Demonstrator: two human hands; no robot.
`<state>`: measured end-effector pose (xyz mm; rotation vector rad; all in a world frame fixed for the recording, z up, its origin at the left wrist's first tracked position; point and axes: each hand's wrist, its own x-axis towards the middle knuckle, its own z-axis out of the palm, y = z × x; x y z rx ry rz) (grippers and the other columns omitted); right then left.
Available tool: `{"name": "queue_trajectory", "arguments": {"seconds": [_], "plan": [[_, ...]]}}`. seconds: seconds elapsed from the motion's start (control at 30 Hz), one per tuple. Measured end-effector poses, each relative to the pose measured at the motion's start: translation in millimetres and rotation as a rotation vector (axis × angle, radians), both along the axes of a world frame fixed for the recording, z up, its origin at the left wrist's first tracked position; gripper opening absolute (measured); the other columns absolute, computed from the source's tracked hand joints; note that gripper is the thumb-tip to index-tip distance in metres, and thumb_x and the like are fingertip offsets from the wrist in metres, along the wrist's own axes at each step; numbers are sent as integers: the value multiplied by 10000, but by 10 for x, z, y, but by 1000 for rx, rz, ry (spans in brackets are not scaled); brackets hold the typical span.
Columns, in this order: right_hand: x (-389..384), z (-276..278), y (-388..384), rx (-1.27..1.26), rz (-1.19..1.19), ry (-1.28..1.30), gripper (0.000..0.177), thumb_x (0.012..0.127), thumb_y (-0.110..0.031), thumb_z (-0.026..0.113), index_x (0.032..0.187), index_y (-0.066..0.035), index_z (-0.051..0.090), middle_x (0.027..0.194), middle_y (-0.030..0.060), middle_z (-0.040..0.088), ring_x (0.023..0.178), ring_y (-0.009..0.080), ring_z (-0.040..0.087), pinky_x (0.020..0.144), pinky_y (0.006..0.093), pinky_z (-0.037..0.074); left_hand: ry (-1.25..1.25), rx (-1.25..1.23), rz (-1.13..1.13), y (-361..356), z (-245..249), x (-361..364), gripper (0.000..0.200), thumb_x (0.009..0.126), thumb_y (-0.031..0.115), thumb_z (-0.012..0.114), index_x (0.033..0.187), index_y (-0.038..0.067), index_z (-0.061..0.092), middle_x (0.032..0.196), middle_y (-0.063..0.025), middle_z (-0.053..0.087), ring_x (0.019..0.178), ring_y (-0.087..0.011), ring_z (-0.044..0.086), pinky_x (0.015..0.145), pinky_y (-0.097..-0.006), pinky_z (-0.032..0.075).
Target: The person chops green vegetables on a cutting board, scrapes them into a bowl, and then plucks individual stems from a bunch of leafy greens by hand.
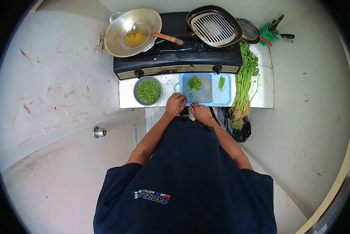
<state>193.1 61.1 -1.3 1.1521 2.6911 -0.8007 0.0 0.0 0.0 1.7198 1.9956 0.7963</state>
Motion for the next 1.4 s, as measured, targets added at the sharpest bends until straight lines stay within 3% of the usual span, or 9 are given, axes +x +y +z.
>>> {"name": "queue_trajectory", "arguments": {"seconds": [0.37,0.87,0.97,1.17,1.4], "plan": [[94,79,32,-50,-42,-3,429,1031,-365,488,996,47,601,690,265,671,656,462,683,614,550,555,-169,7,89,-6,-103,77,101,812,118,718,895,72,752,867,-82,694,905,-293,654,817,-406,540],[25,27,10,-11,10,1,406,1026,-367,501,963,19,610,687,231,681,666,427,700,624,533,565,-196,-38,111,1,-111,70,93,812,97,704,885,49,737,872,-113,694,867,-305,664,785,-415,545],[67,-39,-9,21,-1,62,405,1014,-361,524,917,23,605,633,236,651,598,441,669,573,544,550,-223,-79,145,14,-40,80,98,815,98,704,891,43,732,866,-121,696,845,-301,671,773,-409,543],[75,-111,-40,8,-101,53,405,1016,-372,521,941,17,608,667,266,654,621,471,662,601,564,546,-347,-84,225,10,-188,106,119,822,107,707,897,16,723,861,-133,710,789,-286,694,740,-388,546],[67,21,-50,-60,-38,-10,443,1035,-398,480,1019,25,610,730,262,684,697,465,692,649,563,557,-332,-95,265,2,-129,154,111,825,102,709,885,9,704,863,-137,710,779,-287,701,735,-397,553]]}}
